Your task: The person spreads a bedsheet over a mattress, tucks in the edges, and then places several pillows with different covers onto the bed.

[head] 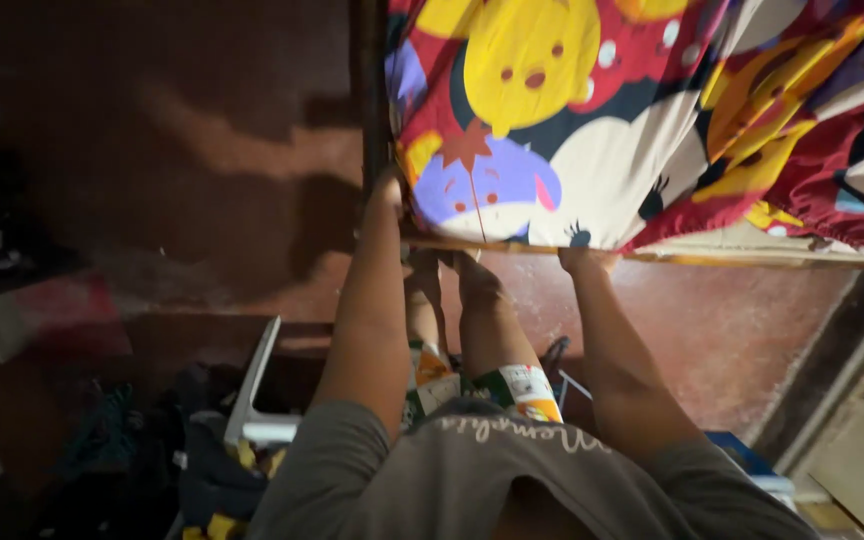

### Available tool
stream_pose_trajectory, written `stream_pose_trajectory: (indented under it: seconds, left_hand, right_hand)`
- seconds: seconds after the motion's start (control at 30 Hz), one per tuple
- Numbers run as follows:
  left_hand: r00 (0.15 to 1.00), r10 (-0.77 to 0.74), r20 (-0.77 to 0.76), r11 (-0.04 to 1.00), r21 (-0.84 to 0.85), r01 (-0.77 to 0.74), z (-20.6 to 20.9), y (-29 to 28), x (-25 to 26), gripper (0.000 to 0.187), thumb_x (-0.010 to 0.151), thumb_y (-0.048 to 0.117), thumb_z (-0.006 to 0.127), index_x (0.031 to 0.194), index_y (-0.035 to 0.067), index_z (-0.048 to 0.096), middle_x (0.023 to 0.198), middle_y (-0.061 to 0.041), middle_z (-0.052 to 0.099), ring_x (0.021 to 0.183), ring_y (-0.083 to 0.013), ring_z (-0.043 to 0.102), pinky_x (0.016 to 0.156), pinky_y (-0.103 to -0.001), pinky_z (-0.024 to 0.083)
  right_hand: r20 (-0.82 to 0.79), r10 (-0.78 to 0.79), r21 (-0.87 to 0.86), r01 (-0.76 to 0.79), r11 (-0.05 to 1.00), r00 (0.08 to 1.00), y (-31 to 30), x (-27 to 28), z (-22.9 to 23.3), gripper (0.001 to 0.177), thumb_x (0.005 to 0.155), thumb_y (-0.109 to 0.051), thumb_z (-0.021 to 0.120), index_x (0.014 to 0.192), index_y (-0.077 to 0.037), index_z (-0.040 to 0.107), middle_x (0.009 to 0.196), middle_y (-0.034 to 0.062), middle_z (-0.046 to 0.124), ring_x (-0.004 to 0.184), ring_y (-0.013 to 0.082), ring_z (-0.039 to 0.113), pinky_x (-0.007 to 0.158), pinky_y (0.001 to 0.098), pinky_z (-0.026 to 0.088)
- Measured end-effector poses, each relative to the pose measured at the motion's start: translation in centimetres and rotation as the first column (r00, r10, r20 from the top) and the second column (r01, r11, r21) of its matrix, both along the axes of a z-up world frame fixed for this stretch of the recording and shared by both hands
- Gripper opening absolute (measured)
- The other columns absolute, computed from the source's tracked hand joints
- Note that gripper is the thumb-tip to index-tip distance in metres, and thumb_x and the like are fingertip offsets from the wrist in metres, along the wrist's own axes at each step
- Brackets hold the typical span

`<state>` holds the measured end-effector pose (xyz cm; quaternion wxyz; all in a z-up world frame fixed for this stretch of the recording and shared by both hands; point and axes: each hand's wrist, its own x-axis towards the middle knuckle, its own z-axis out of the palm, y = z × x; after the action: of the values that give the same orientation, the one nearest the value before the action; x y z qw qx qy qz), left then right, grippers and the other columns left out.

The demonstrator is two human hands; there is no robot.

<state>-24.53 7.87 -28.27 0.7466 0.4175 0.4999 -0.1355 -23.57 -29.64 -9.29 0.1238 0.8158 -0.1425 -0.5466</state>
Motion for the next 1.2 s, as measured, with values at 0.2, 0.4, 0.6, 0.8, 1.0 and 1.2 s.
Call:
stream_pose_trajectory:
  seconds: [0.2, 0.4, 0.6, 0.8, 1.0, 1.2]
  left_hand:
    - [1.0, 0.008, 0.006, 0.922, -0.387, -0.006, -0.4, 0.7, -0.3, 0.032, 0.105, 0.029, 0.056, 0.118, 0.004, 0.071, 0.102, -0.012, 0.072, 0.083, -0.0251, 0.068, 0.07, -0.038, 0.057]
    - [0.999, -0.029, 0.023, 0.94, -0.34, 0.035, -0.2, 0.3, 0.0, 0.031, 0.103, 0.028, 0.058, 0.121, 0.005, 0.069, 0.107, -0.014, 0.073, 0.091, -0.027, 0.069, 0.077, -0.039, 0.057]
    - [0.998, -0.032, 0.057, 0.95, -0.309, 0.048, -1.9, -1.0, 0.3, 0.032, 0.101, 0.027, 0.061, 0.124, 0.006, 0.067, 0.112, -0.015, 0.073, 0.099, -0.0288, 0.071, 0.083, -0.04, 0.058]
    - [0.992, -0.122, 0.036, 0.991, -0.05, 0.124, -0.7, 1.6, 2.2, 0.034, 0.099, 0.026, 0.063, 0.127, 0.006, 0.065, 0.118, -0.017, 0.074, 0.107, -0.0307, 0.073, 0.09, -0.041, 0.058]
    - [0.915, -0.247, 0.319, 0.757, 0.653, -0.023, 7.2, 5.1, 9.2, 0.037, 0.098, 0.025, 0.065, 0.13, 0.007, 0.063, 0.123, -0.019, 0.074, 0.115, -0.0325, 0.075, 0.097, -0.042, 0.058]
    - [0.729, -0.678, -0.089, 0.206, 0.93, 0.305, 21.4, 1.1, 14.2, 0.061, 0.092, 0.015, 0.066, 0.149, 0.009, 0.045, 0.149, -0.021, 0.048, 0.126, -0.0393, 0.055, 0.101, -0.045, 0.047]
  right_hand:
    - [0.231, 0.116, 0.072, -0.136, 0.988, 0.966, 0.8, 4.1, -3.2, 0.072, 0.096, -0.057, 0.034, 0.159, -0.025, 0.028, 0.165, 0.0025, 0.025, 0.154, 0.0276, 0.023, 0.125, 0.0509, 0.018]
    - [0.411, 0.208, 0.102, -0.271, 0.957, 0.888, 0.7, 5.0, -5.6, 0.065, 0.096, -0.053, 0.042, 0.154, -0.023, 0.037, 0.156, 0.0061, 0.036, 0.146, 0.0296, 0.033, 0.121, 0.0511, 0.025]
    - [0.472, 0.24, 0.105, -0.324, 0.94, 0.848, 0.4, 5.0, -7.4, 0.059, 0.096, -0.049, 0.049, 0.148, -0.021, 0.047, 0.148, 0.0096, 0.048, 0.138, 0.0315, 0.044, 0.117, 0.0513, 0.032]
    - [0.42, 0.216, 0.154, -0.304, 0.94, 0.882, -2.0, 2.3, -4.8, 0.053, 0.096, -0.045, 0.056, 0.143, -0.019, 0.057, 0.139, 0.0132, 0.059, 0.13, 0.0334, 0.054, 0.113, 0.0515, 0.039]
    - [0.432, -0.038, 0.322, -0.115, 0.94, 0.901, -1.6, -5.3, 7.9, 0.036, 0.095, -0.038, 0.063, 0.124, -0.018, 0.072, 0.122, 0.0151, 0.072, 0.117, 0.0339, 0.067, 0.106, 0.0465, 0.05]
    - [0.815, -0.067, 0.516, -0.667, 0.538, 0.576, 11.4, 0.9, 15.3, 0.059, 0.082, -0.016, 0.073, 0.14, -0.021, 0.062, 0.146, 0.015, 0.051, 0.132, 0.0426, 0.047, 0.105, 0.0553, 0.046]
